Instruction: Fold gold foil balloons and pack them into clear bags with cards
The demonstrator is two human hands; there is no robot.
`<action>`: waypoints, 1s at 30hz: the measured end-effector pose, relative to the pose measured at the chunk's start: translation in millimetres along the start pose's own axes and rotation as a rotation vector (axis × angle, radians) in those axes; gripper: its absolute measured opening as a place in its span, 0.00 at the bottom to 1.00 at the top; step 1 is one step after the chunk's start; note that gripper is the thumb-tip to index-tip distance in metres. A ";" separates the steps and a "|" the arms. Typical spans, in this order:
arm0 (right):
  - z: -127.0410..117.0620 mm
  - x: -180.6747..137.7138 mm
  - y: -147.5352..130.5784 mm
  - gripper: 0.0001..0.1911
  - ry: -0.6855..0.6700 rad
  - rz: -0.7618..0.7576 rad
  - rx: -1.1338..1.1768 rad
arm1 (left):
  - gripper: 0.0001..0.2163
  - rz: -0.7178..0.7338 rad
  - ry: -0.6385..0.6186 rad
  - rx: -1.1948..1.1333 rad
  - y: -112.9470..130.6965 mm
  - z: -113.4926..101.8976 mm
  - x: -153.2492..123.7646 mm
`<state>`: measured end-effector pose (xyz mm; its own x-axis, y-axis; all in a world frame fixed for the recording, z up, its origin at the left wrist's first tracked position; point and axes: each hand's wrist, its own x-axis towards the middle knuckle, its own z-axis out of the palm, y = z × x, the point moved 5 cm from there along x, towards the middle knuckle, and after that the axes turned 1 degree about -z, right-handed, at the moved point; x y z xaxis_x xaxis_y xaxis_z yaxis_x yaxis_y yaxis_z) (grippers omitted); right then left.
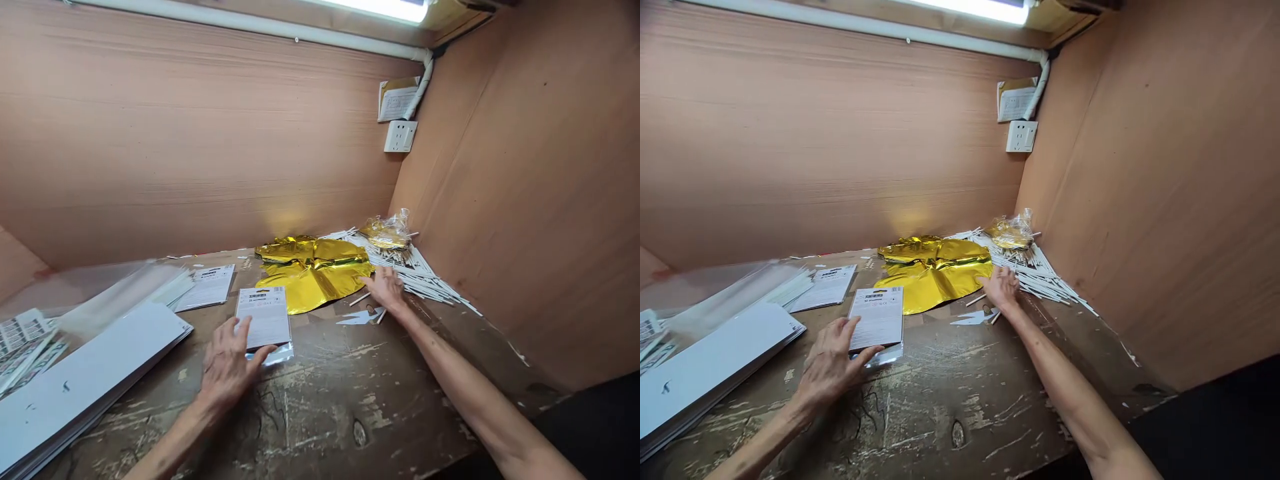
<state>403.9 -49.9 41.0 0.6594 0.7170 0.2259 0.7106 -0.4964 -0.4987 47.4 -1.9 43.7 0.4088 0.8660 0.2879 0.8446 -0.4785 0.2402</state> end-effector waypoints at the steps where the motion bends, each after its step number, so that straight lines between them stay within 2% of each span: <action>1: -4.6 8.3 18.7 0.27 0.027 0.058 -0.133 | 0.27 0.105 0.001 0.058 4.2 3.4 -0.3; 3: -5.9 20.6 45.5 0.24 0.023 0.096 -0.335 | 0.24 0.247 -0.051 0.107 7.9 14.7 2.4; 5: -1.0 27.5 57.8 0.20 -0.004 0.045 -0.433 | 0.21 0.303 -0.127 0.108 6.9 25.0 8.0; 9: 6.2 29.2 60.9 0.15 -0.006 -0.080 -0.505 | 0.17 0.413 -0.217 0.136 9.4 30.5 13.9; 15: 6.9 30.8 60.6 0.14 0.050 -0.275 -0.661 | 0.17 0.560 -0.285 0.222 15.6 24.5 13.1; 21: 12.7 33.9 55.2 0.14 0.020 -0.360 -0.717 | 0.13 0.572 -0.344 0.269 12.9 26.3 11.4; 24: 10.3 32.6 49.6 0.13 0.016 -0.374 -0.734 | 0.15 0.568 -0.360 0.338 13.6 28.7 10.1; 27: -4.4 24.3 40.6 0.12 0.021 -0.358 -0.734 | 0.15 0.539 -0.382 0.389 19.0 23.3 15.4; 30: -32.1 1.2 13.6 0.12 0.091 -0.409 -0.661 | 0.13 0.462 -0.399 0.374 28.5 8.5 30.7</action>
<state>422.3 -71.6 61.4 0.3112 0.8771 0.3659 0.8812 -0.4104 0.2344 87.0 12.2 51.4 0.7886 0.6077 -0.0944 0.5870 -0.7896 -0.1788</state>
